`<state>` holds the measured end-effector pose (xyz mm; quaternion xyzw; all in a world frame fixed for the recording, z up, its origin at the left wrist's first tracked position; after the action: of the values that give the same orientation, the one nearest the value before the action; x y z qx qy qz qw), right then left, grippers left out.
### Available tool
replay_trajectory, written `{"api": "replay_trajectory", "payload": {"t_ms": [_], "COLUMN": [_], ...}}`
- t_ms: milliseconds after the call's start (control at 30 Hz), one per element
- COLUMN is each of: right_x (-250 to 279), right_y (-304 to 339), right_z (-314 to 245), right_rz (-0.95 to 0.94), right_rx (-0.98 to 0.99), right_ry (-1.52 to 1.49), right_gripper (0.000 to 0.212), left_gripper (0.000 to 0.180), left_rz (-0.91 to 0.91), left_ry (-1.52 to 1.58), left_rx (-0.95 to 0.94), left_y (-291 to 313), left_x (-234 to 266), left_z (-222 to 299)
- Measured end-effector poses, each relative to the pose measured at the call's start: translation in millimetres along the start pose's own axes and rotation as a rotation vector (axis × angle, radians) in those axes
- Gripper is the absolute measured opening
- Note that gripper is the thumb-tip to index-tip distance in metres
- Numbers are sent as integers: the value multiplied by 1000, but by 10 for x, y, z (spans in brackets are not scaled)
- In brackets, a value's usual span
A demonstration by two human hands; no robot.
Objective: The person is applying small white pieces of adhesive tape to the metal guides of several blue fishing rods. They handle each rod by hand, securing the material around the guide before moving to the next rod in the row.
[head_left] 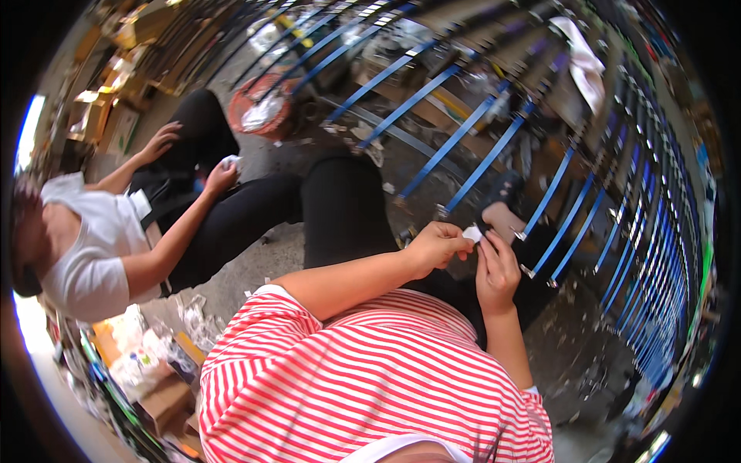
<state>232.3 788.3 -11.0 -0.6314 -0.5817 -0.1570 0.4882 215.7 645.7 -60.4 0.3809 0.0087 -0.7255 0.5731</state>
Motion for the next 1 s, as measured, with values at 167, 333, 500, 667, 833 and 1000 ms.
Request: {"api": "replay_trajectory", "payload": {"t_ms": [167, 333, 500, 667, 833, 1000], "right_x": [-92, -129, -177, -252, -269, -176], "right_y": [118, 341, 341, 432, 703, 742], "right_z": [110, 197, 109, 103, 191, 183], "right_rz": [-118, -174, -203, -205, -167, 72], "right_rx": [-31, -109, -180, -360, -496, -536], "right_ry": [65, 62, 23, -54, -28, -72], "right_gripper": [22, 18, 13, 6, 20, 16], "left_gripper": [10, 13, 20, 24, 27, 30], "left_rz": [482, 833, 769, 300, -133, -59], "left_ry": [160, 291, 225, 144, 328, 95], "left_rx": [-310, -533, -370, -238, 221, 412], "left_y": [-75, -314, -758, -689, -458, -365], "left_x": [1424, 3178, 3176, 1772, 383, 8], "left_z": [654, 1816, 1608, 810, -196, -730]}}
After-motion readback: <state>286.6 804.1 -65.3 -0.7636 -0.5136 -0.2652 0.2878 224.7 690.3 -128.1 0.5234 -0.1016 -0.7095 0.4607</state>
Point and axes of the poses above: each hand's wrist, its own y-axis away from the middle knuckle, its own x-axis out of the back of the hand, z = x × y, the point moved 3 cm from there along -y, towards the middle knuckle, and after that the axes turned 11 degrees about -x, right-handed, at the moved point
